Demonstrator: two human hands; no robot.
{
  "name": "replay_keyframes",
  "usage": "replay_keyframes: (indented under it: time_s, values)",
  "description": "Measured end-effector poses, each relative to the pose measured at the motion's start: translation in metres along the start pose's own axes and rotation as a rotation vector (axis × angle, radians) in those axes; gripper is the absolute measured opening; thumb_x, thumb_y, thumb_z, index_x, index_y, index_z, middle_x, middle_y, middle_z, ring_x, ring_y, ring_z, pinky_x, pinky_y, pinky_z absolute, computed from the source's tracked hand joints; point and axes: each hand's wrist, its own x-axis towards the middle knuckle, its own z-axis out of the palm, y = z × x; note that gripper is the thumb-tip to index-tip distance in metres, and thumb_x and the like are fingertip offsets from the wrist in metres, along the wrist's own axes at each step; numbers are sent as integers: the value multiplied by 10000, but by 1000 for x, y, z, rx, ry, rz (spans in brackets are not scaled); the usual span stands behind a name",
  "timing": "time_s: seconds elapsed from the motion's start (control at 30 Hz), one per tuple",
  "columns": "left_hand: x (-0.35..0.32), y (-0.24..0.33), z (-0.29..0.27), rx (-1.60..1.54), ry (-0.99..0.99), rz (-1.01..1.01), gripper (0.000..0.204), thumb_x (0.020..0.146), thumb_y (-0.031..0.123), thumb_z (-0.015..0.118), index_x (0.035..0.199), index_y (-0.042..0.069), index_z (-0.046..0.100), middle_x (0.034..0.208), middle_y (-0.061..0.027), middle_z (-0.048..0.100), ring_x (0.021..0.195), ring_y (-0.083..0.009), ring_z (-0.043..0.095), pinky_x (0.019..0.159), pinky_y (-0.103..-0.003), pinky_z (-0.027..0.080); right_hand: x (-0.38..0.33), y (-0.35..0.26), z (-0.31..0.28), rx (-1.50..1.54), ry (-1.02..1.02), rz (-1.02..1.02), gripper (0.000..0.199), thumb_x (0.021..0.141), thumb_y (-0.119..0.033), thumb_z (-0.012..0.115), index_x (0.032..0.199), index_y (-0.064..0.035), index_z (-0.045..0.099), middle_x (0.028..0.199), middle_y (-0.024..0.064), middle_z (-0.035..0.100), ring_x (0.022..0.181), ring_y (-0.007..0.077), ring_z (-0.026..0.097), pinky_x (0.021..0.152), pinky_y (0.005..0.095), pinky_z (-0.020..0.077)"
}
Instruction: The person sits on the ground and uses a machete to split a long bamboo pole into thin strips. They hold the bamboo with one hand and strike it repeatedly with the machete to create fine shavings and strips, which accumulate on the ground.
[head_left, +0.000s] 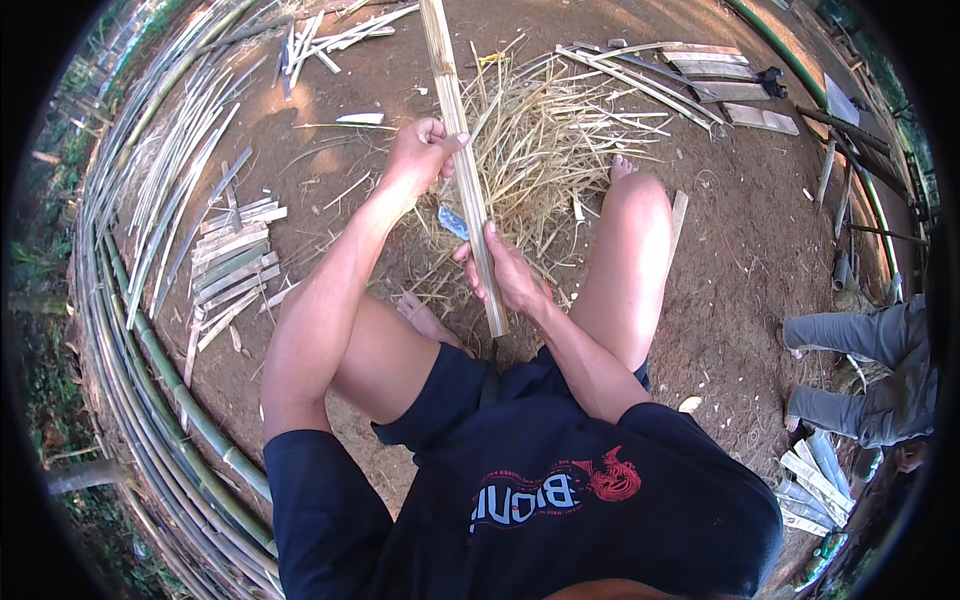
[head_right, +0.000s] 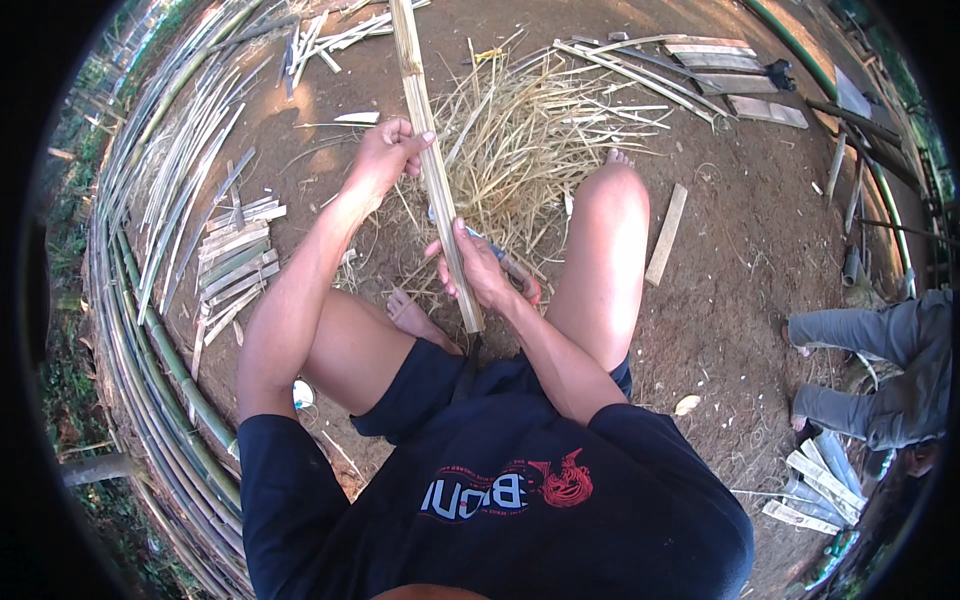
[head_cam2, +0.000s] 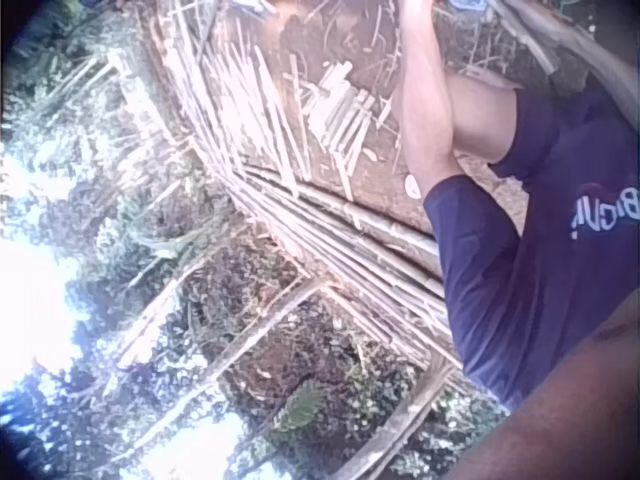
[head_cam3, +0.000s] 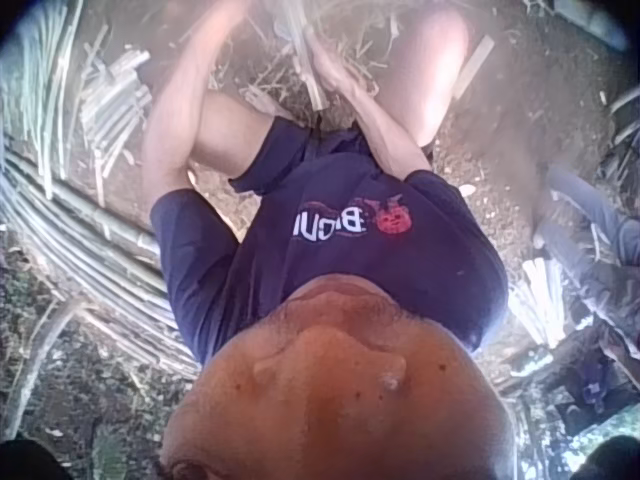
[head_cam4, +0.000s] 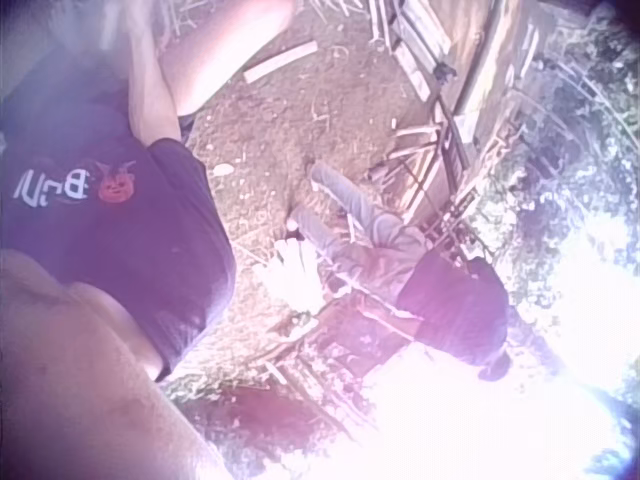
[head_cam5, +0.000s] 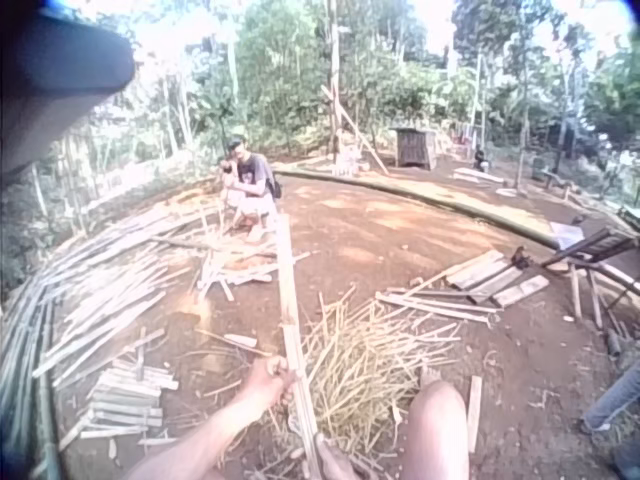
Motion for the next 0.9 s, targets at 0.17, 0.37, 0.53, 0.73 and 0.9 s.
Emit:
replay_keyframes:
  time_s: [0.17,0.37,0.53,0.73,0.9]
  values:
    - [-1,1,-1,8,14,6,219,862,192,742,800,45,591,662,-1,581,540,-73,530,508,-219,457,2,0,1,-11,10,20,718,1018,-572,141,987,-10,587,563,38,503,416,122,483,402,248,434]
    - [-1,-1,1,-27,3,8,195,883,176,716,799,44,599,665,2,584,531,-68,527,499,-213,452,3,3,2,28,29,9,700,1013,-585,210,974,-8,605,560,33,515,414,105,489,389,236,423]
    - [1,-3,-2,-14,-14,5,198,875,161,720,828,27,582,688,-12,578,530,-76,532,484,-223,474,2,3,2,18,25,-18,667,1015,-584,233,955,-27,595,552,3,455,422,98,440,403,238,390]
    - [-2,-2,-3,-41,-100,23,175,934,178,640,976,9,626,828,-28,630,697,-91,582,626,-231,499,5,9,-1,48,113,-110,534,1007,-557,348,884,-74,540,560,-39,374,461,77,360,433,233,315]
    - [-4,-2,-4,-53,-151,48,229,961,175,587,1060,-28,626,942,-74,670,827,-138,621,735,-276,515,4,7,-2,113,151,-128,422,989,-479,491,801,-103,513,566,-40,411,465,71,377,436,228,316]
